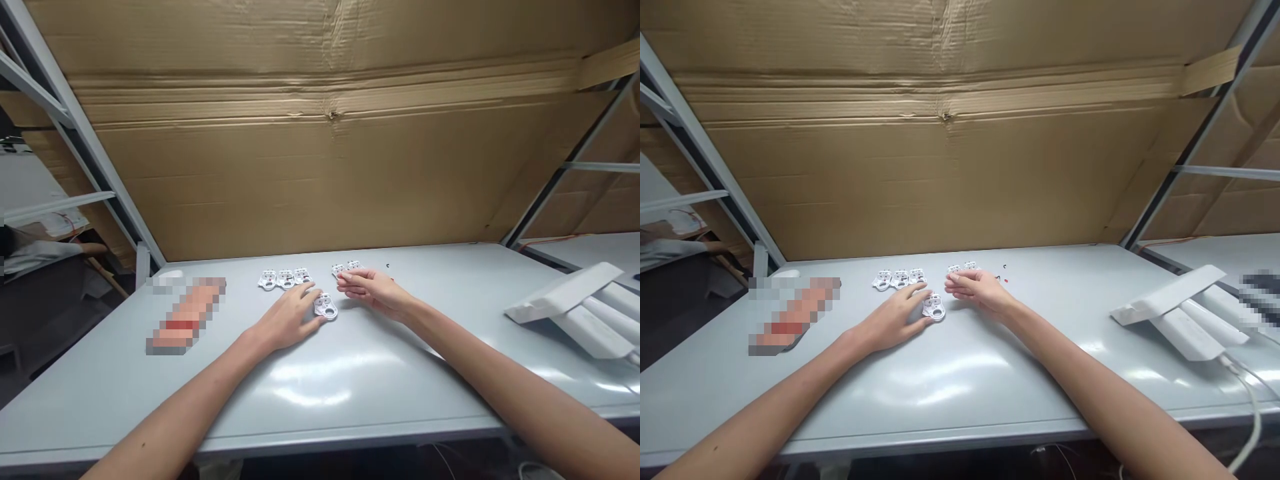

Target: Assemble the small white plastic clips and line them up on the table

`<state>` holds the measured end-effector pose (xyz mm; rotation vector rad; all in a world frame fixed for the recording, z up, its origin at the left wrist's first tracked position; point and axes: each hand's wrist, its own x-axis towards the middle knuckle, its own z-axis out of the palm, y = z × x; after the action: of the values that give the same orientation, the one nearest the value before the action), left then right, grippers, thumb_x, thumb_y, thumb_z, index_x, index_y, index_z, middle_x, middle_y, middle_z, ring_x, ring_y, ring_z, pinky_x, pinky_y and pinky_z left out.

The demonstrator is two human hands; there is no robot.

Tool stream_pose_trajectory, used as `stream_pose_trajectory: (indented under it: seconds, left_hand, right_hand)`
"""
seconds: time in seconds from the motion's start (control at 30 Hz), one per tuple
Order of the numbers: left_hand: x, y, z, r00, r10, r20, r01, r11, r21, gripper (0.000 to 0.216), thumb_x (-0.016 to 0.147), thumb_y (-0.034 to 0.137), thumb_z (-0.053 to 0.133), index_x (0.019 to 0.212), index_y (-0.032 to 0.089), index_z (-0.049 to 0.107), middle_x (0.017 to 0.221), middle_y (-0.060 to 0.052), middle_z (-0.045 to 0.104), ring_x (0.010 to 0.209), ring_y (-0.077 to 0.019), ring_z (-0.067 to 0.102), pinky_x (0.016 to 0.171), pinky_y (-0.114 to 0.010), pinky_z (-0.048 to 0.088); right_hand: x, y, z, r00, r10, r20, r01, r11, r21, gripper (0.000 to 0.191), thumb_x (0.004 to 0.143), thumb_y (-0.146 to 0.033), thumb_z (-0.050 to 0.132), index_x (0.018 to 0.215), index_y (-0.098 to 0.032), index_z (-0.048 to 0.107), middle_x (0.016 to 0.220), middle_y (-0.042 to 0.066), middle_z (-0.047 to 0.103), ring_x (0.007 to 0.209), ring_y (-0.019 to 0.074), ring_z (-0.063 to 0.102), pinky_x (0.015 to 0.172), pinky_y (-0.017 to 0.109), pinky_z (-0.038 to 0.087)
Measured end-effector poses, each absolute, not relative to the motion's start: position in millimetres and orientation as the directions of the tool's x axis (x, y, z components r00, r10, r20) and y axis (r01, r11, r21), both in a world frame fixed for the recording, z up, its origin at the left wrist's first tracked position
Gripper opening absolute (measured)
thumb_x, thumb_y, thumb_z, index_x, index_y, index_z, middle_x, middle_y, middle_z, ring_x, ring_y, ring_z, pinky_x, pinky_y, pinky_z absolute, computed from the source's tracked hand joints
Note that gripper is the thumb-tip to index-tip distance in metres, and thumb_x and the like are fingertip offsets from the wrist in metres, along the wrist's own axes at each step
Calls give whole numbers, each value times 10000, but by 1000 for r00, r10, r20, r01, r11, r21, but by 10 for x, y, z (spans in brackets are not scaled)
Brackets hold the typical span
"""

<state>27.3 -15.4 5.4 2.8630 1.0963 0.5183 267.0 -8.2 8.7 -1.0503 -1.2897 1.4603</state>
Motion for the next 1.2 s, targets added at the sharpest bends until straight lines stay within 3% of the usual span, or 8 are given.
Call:
stream_pose_trajectory:
  seconds: [0.13,0.23,0.37,0.53,0.77,0.97,1.2]
  left_hand:
    - [274,-152,48,689,659,302,647,-747,152,449,951,426,531,1317,167,524,1439,-183,470,1335,-337,446,1067,-479,419]
    - [271,-145,39,684,666,298,659,-739,138,431,950,425,536,1296,169,537,1443,-184,464,1338,-336,442,1063,-492,421]
    - [268,-134,24,687,654,316,657,-745,116,373,948,398,552,1239,166,568,1423,-188,482,1330,-335,448,1057,-491,430]
    - [263,-124,6,697,628,347,631,-767,121,319,967,373,533,1213,174,575,1394,-173,509,1304,-320,476,1029,-484,458]
    - [267,-114,14,737,569,366,561,-816,140,298,959,344,562,1224,207,564,1348,-145,539,1255,-304,510,1005,-465,473]
    - [273,-111,28,741,570,356,572,-813,111,319,949,354,590,1217,182,570,1314,-151,562,1224,-304,531,999,-459,478]
    - [254,-88,22,713,600,363,615,-784,88,299,959,373,566,1185,178,585,1327,-161,557,1286,-313,487,1050,-479,438]
  right_hand:
    - [2653,-84,81,-191,979,72,114,95,-989,323,773,-488,739,900,-191,750,958,92,734,968,250,682,902,405,541]
    - [2625,-84,74,-190,963,192,314,245,-917,287,785,-489,707,821,-207,751,916,81,739,914,262,685,859,430,537]
    - [2561,-120,43,-251,898,361,450,438,-778,142,816,-347,679,818,-229,758,1048,78,726,1043,268,651,925,424,503]
    - [2515,-174,-31,-426,782,455,577,623,-529,183,898,-222,571,868,-236,751,1144,84,680,1033,243,646,916,425,512]
    - [2517,-155,-99,-498,742,449,646,663,-378,173,895,-192,586,908,-231,754,1171,98,660,1037,247,633,874,419,531]
    - [2525,-175,-20,-533,741,408,638,669,-382,194,911,-213,574,965,-229,759,1138,88,707,1044,256,639,900,426,509]
    - [2598,-207,116,-514,702,492,582,707,-402,218,925,-248,550,1034,-251,738,1077,66,729,1016,252,654,896,416,508]
